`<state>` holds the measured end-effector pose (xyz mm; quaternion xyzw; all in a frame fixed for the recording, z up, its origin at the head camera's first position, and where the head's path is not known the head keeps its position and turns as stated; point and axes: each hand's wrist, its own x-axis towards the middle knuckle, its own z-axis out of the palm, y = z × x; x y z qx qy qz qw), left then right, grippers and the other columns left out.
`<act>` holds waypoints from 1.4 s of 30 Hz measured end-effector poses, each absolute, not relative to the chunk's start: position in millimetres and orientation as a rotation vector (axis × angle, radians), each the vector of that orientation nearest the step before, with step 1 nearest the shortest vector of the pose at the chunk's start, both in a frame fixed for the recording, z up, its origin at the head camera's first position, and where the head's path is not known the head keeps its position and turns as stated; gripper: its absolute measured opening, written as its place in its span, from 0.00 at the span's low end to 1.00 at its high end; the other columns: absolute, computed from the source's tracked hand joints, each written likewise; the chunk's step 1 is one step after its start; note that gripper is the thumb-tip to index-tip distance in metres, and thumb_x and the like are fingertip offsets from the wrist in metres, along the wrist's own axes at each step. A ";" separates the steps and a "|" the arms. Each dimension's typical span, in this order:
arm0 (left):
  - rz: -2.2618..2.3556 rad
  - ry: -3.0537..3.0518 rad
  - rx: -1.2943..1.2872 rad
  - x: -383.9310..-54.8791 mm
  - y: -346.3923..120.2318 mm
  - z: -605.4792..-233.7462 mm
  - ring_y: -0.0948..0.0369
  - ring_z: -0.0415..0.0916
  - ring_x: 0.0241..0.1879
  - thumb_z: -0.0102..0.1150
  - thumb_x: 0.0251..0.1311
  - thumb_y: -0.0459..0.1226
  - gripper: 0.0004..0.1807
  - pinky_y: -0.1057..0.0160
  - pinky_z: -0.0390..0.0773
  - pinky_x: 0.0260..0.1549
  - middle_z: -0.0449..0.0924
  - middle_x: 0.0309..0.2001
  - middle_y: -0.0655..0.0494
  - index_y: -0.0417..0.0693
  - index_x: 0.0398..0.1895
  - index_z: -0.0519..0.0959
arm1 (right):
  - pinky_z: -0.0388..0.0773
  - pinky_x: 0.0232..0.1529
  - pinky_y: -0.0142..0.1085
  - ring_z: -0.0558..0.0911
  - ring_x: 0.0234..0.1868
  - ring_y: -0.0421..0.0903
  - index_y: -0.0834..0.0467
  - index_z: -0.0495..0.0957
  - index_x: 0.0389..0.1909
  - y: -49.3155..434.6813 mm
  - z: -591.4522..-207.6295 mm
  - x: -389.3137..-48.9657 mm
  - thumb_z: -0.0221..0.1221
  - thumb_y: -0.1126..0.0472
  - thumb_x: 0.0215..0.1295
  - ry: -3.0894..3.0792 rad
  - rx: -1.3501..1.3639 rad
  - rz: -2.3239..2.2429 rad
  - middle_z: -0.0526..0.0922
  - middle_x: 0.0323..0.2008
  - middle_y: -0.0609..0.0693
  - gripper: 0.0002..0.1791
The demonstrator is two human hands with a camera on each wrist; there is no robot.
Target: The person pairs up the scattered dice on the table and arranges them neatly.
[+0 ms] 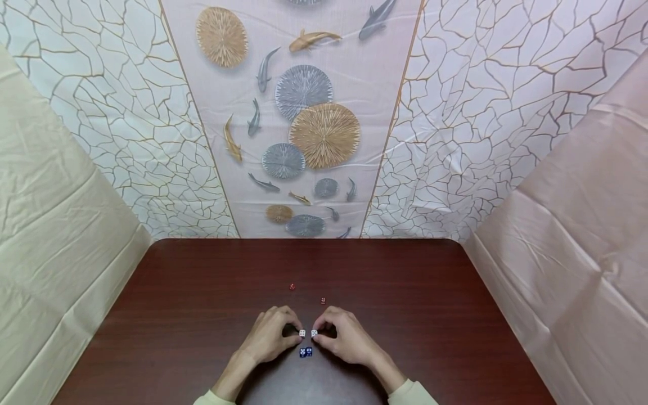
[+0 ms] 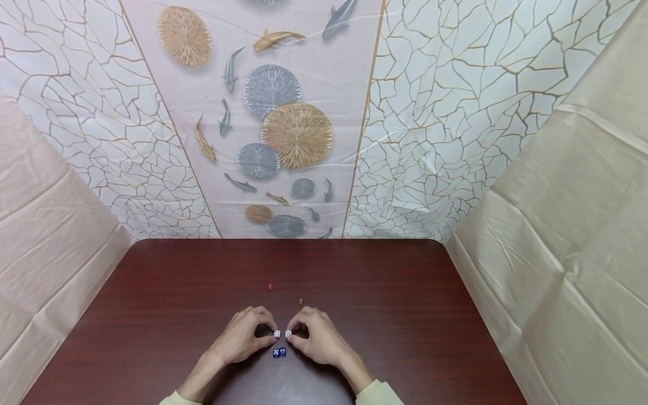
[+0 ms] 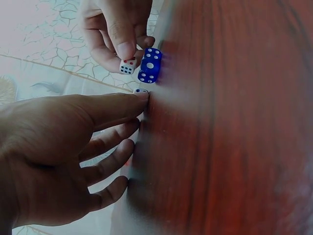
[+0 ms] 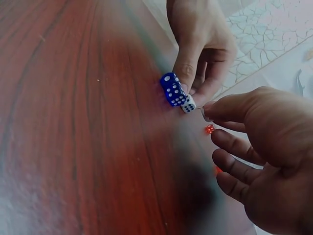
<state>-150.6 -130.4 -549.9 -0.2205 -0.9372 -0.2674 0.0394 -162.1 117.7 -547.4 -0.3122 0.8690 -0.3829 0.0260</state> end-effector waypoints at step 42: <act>-0.810 -2.869 -0.672 -150.3 -129.3 -552.3 0.58 0.85 0.47 0.86 0.59 0.41 0.07 0.51 0.81 0.47 0.90 0.45 0.64 0.60 0.37 0.93 | 0.78 0.48 0.32 0.82 0.44 0.40 0.52 0.91 0.40 97.7 -562.8 -160.6 0.77 0.63 0.67 2.824 -0.870 -1.147 0.87 0.38 0.45 0.05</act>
